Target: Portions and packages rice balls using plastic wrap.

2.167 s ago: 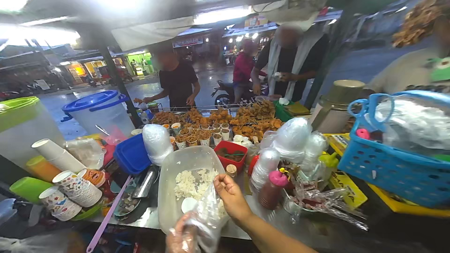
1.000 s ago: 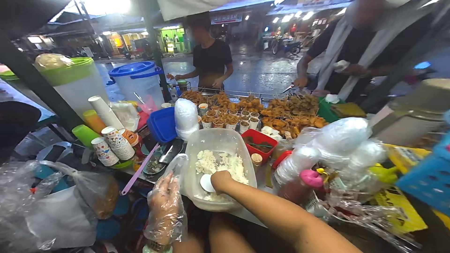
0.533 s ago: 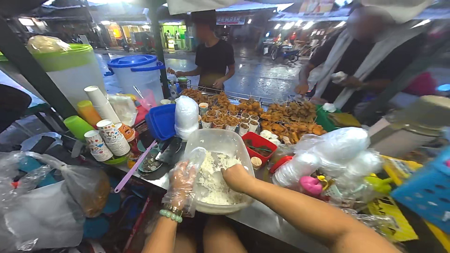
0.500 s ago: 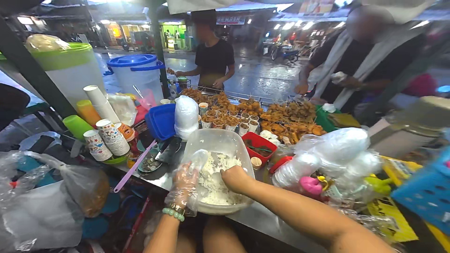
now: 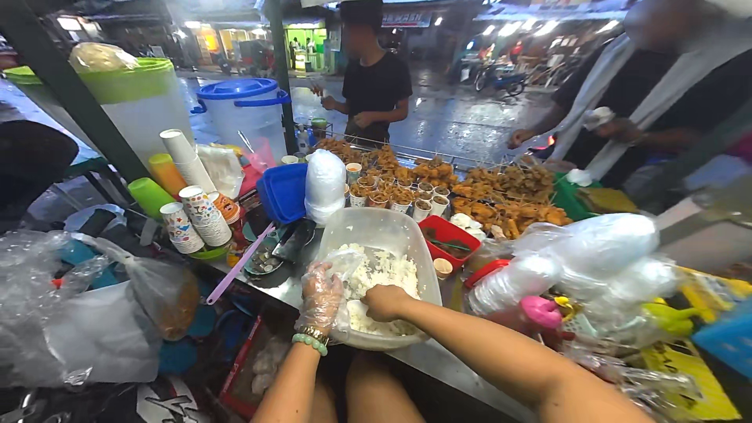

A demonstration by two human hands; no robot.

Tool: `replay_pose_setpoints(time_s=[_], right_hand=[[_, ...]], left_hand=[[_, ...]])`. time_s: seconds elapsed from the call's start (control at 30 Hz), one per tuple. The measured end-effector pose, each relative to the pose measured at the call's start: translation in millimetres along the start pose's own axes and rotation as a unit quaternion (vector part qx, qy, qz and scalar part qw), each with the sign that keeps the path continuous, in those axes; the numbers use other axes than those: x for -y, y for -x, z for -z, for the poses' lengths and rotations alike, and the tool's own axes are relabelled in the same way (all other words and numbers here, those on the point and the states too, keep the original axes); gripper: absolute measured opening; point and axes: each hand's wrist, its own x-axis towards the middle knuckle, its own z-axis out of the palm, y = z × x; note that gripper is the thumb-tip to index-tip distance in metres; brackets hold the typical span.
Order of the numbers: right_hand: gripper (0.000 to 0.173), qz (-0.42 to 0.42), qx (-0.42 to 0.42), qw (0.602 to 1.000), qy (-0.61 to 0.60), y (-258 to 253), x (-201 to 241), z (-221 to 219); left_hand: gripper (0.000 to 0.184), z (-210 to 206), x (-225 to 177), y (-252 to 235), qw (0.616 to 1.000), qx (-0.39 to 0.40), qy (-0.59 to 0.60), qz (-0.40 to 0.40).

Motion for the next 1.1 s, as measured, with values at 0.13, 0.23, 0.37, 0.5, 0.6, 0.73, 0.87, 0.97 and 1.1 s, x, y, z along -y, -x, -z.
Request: replay_pose_setpoints(time_s=[0.13,0.23,0.37,0.5,0.6,0.73,0.87,0.97,1.1], right_hand=[[0.031,0.027,-0.005,0.999,-0.036,-3.8,8.8,-1.5],[0.031,0.065,-0.014,0.995,-0.073,-5.2,4.1,-2.6],[0.031,0.108,-0.020,0.986,-0.122,3.5,-7.8,-3.7],[0.035,0.102,-0.017,0.977,-0.185,13.1,-31.3,-6.6],[0.042,0.092,-0.029,0.969,-0.228,27.8,-47.8,1.0],[0.042,0.093,-0.085,0.962,-0.241,57.7,-65.4,21.3],[0.041,0.061,-0.131,0.965,-0.219,83.5,-70.0,44.9],[0.037,0.040,-0.138,0.973,-0.179,87.5,-65.5,59.8],[0.032,-0.024,-0.132,0.988,-0.071,87.3,-37.3,79.5]], left_hand=[[0.039,-3.8,4.5,1.0,0.999,-0.027,0.027,-0.022],[0.042,-4.0,4.2,1.2,0.998,-0.038,0.032,-0.022],[0.040,-4.6,5.0,2.1,0.997,-0.052,0.055,-0.017],[0.043,-0.9,9.9,-2.3,0.996,-0.027,0.086,-0.024],[0.050,7.1,5.9,-14.1,1.000,0.006,0.029,-0.011],[0.056,14.1,-3.0,-15.8,0.997,0.039,-0.037,-0.053],[0.054,5.9,-9.8,-13.5,0.985,0.115,-0.103,-0.071],[0.064,6.5,-22.8,-1.0,0.976,0.170,-0.073,-0.112],[0.087,-2.0,-29.1,8.8,0.969,0.202,-0.055,-0.133]])
